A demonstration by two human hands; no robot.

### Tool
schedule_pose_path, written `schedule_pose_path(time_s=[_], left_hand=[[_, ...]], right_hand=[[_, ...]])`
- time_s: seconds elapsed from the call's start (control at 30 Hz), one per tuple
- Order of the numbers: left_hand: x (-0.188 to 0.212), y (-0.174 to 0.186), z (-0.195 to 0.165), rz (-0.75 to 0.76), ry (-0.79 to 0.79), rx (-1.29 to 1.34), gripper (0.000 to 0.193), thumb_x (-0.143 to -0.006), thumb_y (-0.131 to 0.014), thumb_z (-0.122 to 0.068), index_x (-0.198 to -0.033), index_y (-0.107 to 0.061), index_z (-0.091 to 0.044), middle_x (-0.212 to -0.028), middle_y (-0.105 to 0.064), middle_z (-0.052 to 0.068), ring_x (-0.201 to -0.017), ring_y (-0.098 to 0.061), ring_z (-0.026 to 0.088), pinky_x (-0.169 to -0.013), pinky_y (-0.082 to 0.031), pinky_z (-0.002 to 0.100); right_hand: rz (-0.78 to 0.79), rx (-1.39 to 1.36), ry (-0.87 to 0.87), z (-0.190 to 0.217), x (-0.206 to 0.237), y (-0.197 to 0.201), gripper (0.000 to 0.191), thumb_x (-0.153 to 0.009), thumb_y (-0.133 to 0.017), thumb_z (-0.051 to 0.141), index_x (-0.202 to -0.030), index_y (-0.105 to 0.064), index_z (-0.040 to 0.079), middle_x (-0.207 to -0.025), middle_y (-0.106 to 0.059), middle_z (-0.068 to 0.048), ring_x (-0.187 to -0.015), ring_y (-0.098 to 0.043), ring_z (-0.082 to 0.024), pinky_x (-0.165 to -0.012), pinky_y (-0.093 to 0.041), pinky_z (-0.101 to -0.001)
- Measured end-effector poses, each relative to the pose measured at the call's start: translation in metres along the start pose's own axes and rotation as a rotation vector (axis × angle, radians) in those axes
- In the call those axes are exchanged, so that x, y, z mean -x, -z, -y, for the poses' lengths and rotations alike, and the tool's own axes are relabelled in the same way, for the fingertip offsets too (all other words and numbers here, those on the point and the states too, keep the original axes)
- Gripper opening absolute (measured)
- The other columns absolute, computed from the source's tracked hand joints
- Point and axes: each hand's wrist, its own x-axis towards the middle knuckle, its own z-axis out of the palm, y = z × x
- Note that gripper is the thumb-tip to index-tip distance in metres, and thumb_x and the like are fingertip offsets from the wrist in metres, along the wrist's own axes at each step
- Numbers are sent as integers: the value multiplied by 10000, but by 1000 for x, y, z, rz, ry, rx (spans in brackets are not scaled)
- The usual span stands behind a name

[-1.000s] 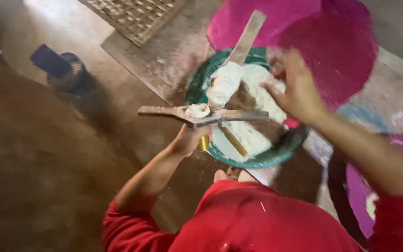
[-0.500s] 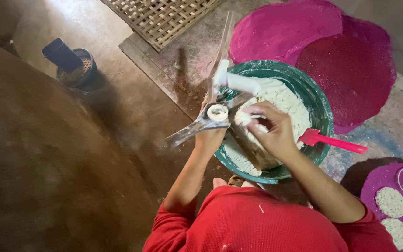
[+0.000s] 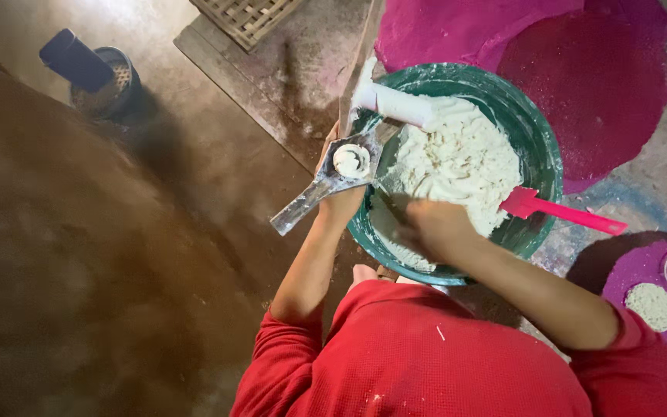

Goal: The person scoops batter from a large green basin into a handheld extruder press, then squeezes the tool to dispense round batter discs onto pink drying mats on the worktable, repeating the cycle and occasionally wiping the tool with a cloth.

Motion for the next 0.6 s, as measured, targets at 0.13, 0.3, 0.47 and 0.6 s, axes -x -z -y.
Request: schedule_pose_path(time_s=[0.13, 0.3, 0.47, 0.6], left_hand=[[5, 0, 6, 17, -88, -61, 637, -890, -813, -2, -1457, -522, -2, -1359, -649, 106, -1190, -654, 166, -1051, -532, 296], [5, 4, 10, 49, -59, -27, 608, -889, -799, 0, -1438, -536, -9, -1387, -628, 121, -1232, -628, 178, -1083, -505, 302], [8, 3, 16, 22, 44, -25, 601, -914, -802, -40, -1450, -532, -10, -1352, -651, 97, -1201, -641, 157, -1072, -512, 291], [10, 2, 26, 9, 8, -54, 485, -928, -783, -21, -1363, -569, -6, -1387, -598, 104, -1207, -627, 183, -1055, -510, 300]], right_hand=[[-9, 79, 22, -11, -28, -49, 120, -878, -639, 174, -868, -697, 69, -848, -729, -176, -785, -737, -358, -686, -593, -475], [-117, 256, 259, -38, -51, -20, 251, -902, -636, 215, -935, -633, -33, -740, -734, -195, -677, -741, -359, -566, -584, -464], [26, 516, 146, -22, -111, 10, 109, -874, -651, 163, -920, -684, 69, -867, -753, -142, -775, -756, -305, -627, -597, -420], [21, 775, 289, -1, -140, 4, 71, -831, -675, 197, -820, -745, 188, -868, -756, -43, -820, -740, -250, -692, -571, -406]])
